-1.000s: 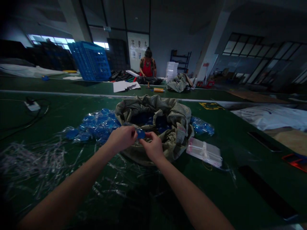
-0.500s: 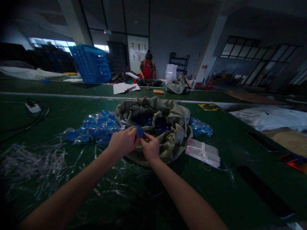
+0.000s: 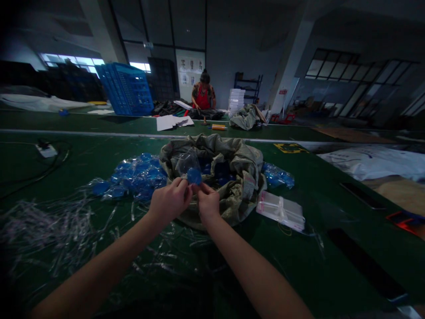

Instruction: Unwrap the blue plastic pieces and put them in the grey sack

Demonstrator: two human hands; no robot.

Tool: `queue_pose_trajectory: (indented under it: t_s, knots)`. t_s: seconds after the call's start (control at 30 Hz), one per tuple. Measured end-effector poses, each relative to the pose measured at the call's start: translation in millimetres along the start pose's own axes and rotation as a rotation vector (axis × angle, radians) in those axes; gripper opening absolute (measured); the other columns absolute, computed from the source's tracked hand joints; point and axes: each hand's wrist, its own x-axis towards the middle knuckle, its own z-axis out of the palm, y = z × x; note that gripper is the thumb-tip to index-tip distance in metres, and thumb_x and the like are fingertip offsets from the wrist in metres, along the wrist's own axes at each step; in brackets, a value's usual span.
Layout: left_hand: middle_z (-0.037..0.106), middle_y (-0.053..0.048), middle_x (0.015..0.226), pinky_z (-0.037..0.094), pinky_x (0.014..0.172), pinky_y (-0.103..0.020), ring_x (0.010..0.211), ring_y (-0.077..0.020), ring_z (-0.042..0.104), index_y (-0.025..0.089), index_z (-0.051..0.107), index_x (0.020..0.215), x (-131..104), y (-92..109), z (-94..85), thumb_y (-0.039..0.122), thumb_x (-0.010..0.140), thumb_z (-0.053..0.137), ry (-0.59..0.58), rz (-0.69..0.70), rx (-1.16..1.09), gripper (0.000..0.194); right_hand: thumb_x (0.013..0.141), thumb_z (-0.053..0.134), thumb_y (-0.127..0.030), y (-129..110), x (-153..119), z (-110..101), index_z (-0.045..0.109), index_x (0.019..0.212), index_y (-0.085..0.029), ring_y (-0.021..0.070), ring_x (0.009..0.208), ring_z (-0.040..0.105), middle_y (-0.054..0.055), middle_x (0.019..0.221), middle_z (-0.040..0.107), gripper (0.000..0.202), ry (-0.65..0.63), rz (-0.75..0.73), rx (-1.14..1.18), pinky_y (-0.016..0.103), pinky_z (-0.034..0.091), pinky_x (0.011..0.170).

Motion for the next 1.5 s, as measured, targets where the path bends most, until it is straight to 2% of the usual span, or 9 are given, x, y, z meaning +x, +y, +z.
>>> queue_pose_trajectory:
  t_s: [0.17,0.4,0.53,0.63,0.9,1.0,1.1,1.33,1.5]
  knots:
    - [0.065,-0.011,0.095,0.044,0.06,-0.03,0.076,-0.0246,0.066,0.016,0.061,0.095,3,-6,9.1,0.044,0.092,0.033,-0.03,-0.195,-0.065,0.039,0.058,0.079,-0.039,-3,-1,3,0.067,0.079,-0.017,0.0041,0.035,0.028,-0.008,0.049,0.052,0.033,0.038,0.087,0.136,0.02,0.02,0.034]
    - [0.067,-0.006,0.098,0.043,0.062,-0.026,0.078,-0.0187,0.066,0.021,0.062,0.093,4,-10,26.5,0.033,0.095,0.032,-0.034,-0.081,-0.163,0.032,0.058,0.078,-0.041,-8,-2,2,0.069,0.084,-0.018,0.002,0.035,0.022,-0.001,0.07,0.068,0.036,-0.02,0.124,0.191,0.02,0.018,0.032]
    - [0.066,-0.007,0.096,0.041,0.059,-0.025,0.074,-0.0175,0.065,0.02,0.061,0.091,0,-8,31.4,0.033,0.095,0.032,-0.035,-0.03,-0.139,0.033,0.06,0.077,-0.041,-8,1,-1,0.07,0.095,-0.017,0.0051,0.038,0.039,0.001,0.077,0.072,0.044,-0.006,0.065,0.098,0.02,0.031,0.035]
    - [0.065,-0.006,0.092,0.041,0.06,-0.024,0.076,-0.0157,0.063,0.02,0.061,0.089,-2,-7,35.9,0.034,0.095,0.03,-0.013,0.059,-0.183,0.035,0.062,0.075,-0.037,-7,5,-4,0.071,0.1,-0.016,0.0153,0.069,0.063,0.004,0.089,0.074,0.044,0.018,-0.101,-0.037,0.026,0.051,0.061]
    - [0.064,-0.006,0.087,0.044,0.064,-0.024,0.073,-0.0142,0.06,0.018,0.061,0.082,-12,-15,35.6,0.032,0.091,0.04,0.052,0.257,-0.482,0.027,0.068,0.073,-0.034,-10,-1,-14,0.071,0.106,-0.017,0.0225,0.095,0.067,0.005,0.101,0.073,0.041,-0.032,-0.203,-0.123,0.037,0.049,0.092]
    - [0.056,-0.004,0.067,0.044,0.063,-0.025,0.065,-0.0133,0.055,0.018,0.051,0.063,-10,-33,24.2,0.037,0.09,0.04,0.219,0.006,-0.673,0.035,0.066,0.076,-0.031,-15,-2,-20,0.071,0.105,-0.019,0.0226,0.096,0.067,0.004,0.098,0.074,0.041,-0.05,-0.162,-0.071,0.038,0.049,0.093]
    - [0.061,-0.004,0.078,0.047,0.067,-0.025,0.075,-0.0146,0.058,0.018,0.052,0.075,4,-55,15.8,0.043,0.087,0.045,0.374,-0.336,-0.907,0.028,0.064,0.077,-0.03,-22,-4,-25,0.072,0.101,-0.02,0.0234,0.098,0.067,0.005,0.099,0.074,0.039,-0.089,-0.149,-0.068,0.04,0.049,0.095]
    - [0.067,-0.013,0.109,0.05,0.085,-0.035,0.092,-0.0218,0.066,0.012,0.056,0.119,28,-70,14.3,0.046,0.073,0.067,-0.328,-0.214,-1.661,0.058,0.064,0.077,-0.027,-29,-8,-28,0.071,0.104,-0.019,0.0245,0.1,0.067,0.004,0.102,0.073,0.041,-0.216,-0.154,-0.183,0.042,0.049,0.096]
    - [0.07,-0.009,0.105,0.051,0.083,-0.033,0.09,-0.0221,0.068,0.016,0.064,0.111,23,-59,20.8,0.036,0.063,0.079,-0.365,-0.199,-1.673,0.054,0.064,0.077,-0.023,-25,-8,-29,0.072,0.104,-0.019,0.0242,0.102,0.066,0.004,0.106,0.072,0.04,-0.265,-0.225,-0.233,0.039,0.049,0.097]
